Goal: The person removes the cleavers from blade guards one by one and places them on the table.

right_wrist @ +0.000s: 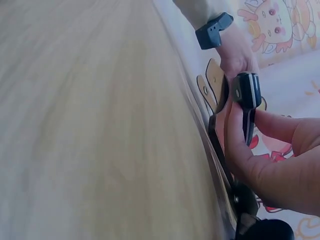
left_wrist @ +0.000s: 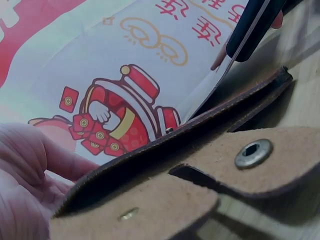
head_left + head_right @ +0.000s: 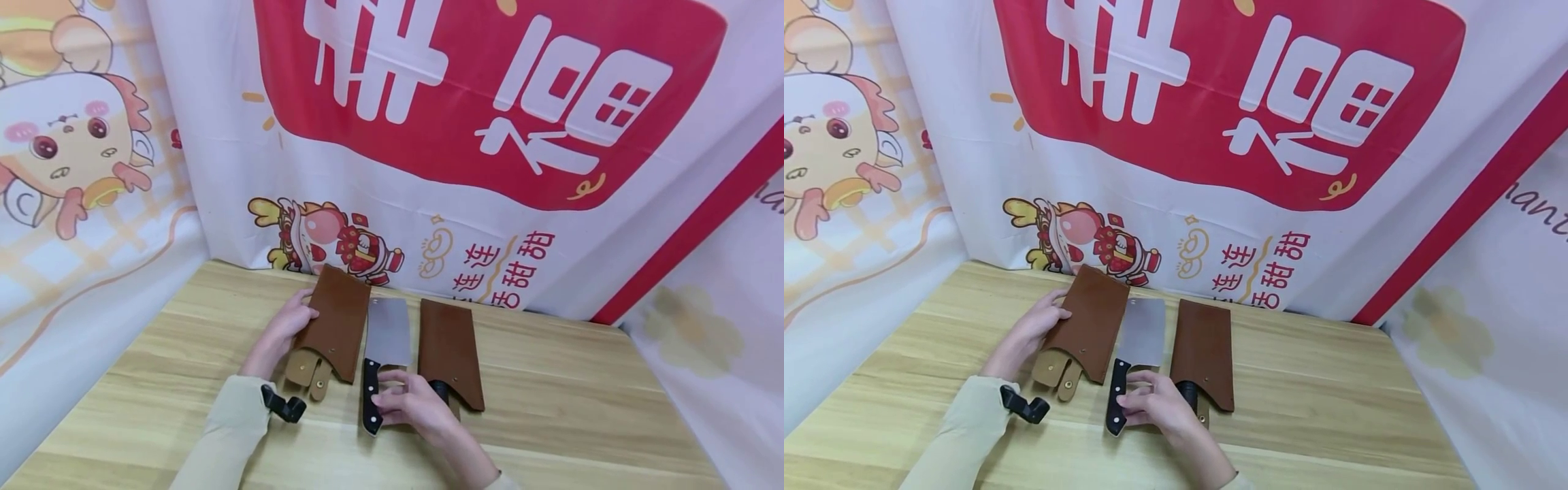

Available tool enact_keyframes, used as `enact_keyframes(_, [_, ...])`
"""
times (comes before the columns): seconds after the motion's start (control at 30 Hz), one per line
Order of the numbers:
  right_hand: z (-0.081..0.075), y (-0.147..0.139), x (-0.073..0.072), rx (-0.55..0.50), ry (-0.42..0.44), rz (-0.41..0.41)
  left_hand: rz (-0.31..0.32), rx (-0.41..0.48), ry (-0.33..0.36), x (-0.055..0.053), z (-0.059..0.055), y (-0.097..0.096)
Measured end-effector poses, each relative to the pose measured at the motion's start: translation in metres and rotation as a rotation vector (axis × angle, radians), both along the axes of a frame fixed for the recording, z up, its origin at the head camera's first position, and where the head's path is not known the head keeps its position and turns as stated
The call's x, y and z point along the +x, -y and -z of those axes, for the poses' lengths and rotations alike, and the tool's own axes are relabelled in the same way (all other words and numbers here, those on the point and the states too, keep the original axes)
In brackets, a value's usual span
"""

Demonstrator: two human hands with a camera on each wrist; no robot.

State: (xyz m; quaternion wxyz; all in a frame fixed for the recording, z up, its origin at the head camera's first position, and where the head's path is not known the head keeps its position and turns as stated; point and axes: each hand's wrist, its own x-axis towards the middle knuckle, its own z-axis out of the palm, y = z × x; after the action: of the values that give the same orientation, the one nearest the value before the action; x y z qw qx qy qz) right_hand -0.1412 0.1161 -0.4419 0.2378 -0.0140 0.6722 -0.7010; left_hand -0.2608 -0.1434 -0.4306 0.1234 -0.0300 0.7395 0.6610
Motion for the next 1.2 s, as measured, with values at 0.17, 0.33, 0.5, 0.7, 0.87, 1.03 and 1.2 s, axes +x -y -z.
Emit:
enact_keyframes(0.17, [0.004, 0.007, -0.001, 0.013, -0.022, -0.002, -0.029, -0.058, -0.048, 0.001, -0.001, 0.005])
enact_keyframes(0.33, [0.008, 0.013, 0.000, 0.043, -0.056, -0.013, -0.030, -0.121, -0.076, 0.001, 0.001, 0.007])
enact_keyframes(0.5, [0.010, 0.015, -0.001, 0.066, -0.070, -0.014, -0.014, -0.184, -0.103, 0.000, 0.003, 0.008])
enact_keyframes(0.7, [0.001, 0.017, 0.000, 0.135, -0.096, -0.036, -0.010, -0.296, -0.133, -0.002, 0.003, 0.009])
enact_keyframes(0.87, [-0.010, 0.013, 0.003, 0.252, -0.188, -0.057, -0.053, -0.412, -0.121, -0.002, 0.001, 0.008])
enact_keyframes(1.03, [-0.018, 0.002, 0.000, 0.319, -0.306, -0.047, -0.100, -0.433, -0.176, -0.004, -0.005, 0.005])
enact_keyframes(1.2, [-0.028, -0.009, -0.004, 0.279, -0.327, -0.046, -0.100, -0.406, -0.201, -0.001, -0.013, -0.004])
